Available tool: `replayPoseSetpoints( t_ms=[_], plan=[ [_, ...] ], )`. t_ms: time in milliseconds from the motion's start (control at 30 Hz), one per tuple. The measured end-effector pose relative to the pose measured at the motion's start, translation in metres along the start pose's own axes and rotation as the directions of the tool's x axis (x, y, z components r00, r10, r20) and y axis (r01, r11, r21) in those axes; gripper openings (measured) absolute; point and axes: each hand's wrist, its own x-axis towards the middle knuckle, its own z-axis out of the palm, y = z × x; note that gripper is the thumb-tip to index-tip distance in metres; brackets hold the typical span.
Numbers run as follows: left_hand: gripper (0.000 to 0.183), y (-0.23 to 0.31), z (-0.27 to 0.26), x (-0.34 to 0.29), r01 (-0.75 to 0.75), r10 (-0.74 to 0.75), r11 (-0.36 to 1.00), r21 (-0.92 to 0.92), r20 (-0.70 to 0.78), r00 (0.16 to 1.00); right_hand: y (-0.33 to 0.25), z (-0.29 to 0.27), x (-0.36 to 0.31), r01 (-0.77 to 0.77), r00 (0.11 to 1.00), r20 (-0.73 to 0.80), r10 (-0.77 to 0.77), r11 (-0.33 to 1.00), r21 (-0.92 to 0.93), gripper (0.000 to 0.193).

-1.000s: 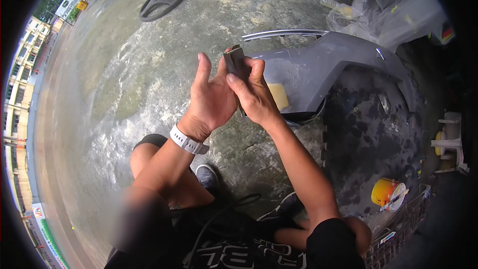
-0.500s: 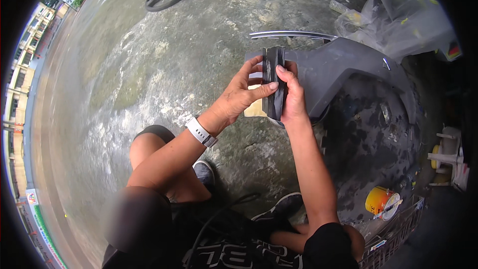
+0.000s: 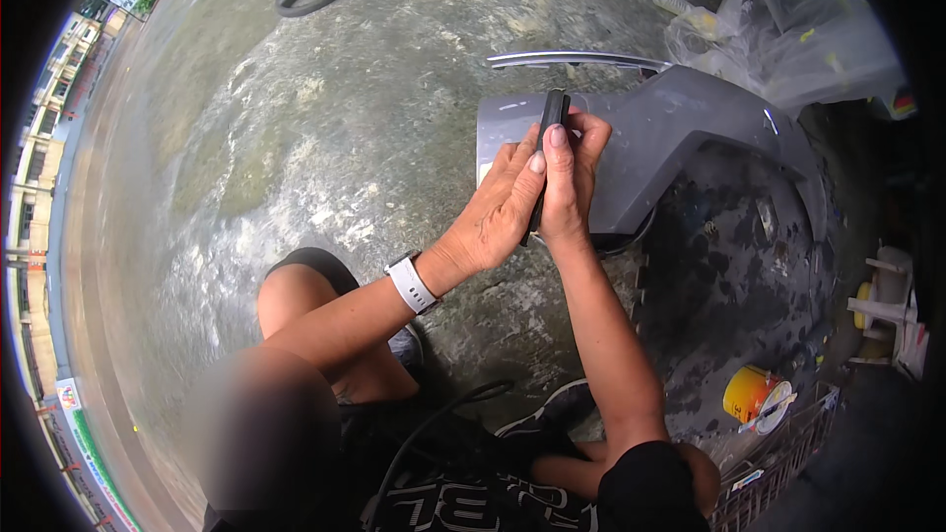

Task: The person wraps sandpaper around a sanding block and wet sands the body filler on a car bumper panel using water from a bucket. The person then replaces the sandpaper on the block with another sheet of sandpaper.

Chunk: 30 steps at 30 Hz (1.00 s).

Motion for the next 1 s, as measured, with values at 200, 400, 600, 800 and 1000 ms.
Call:
replayPoseSetpoints(
  t_ms=[200, 400, 600, 800, 1000],
  plan=[
    [0.067, 0.007, 0.004, 0.001, 0.134, -0.129, 0.988, -0.075, 0.076, 0.989, 0.011, -0.017, 0.006, 0.212, 0.976, 0.074, -0.203, 0.967, -0.139, 0.050],
    [0.066, -0.005, 0.003, 0.008, 0.089, -0.093, 0.967, -0.240, -0.006, 0.996, -0.005, -0.006, 0.019, 0.134, 0.987, 0.122, -0.107, 0.961, -0.242, 0.049],
    [0.092, 0.012, -0.029, 0.024, 0.070, -0.056, 0.994, -0.085, 0.156, 0.986, -0.051, -0.010, 0.040, -0.285, 0.953, 0.145, 0.265, 0.948, 0.140, 0.043],
    [0.093, -0.097, -0.048, 0.052, 0.509, -0.508, 0.858, -0.065, -0.250, 0.824, -0.094, -0.079, 0.040, -0.286, 0.957, -0.075, 0.282, 0.956, -0.060, 0.047],
    [0.045, -0.129, -0.040, 0.081, 0.577, -0.691, 0.525, -0.626, 0.082, 0.718, -0.128, -0.118, 0.011, -0.541, 0.790, 0.000, 0.613, 0.696, -0.472, 0.042]
  ],
)
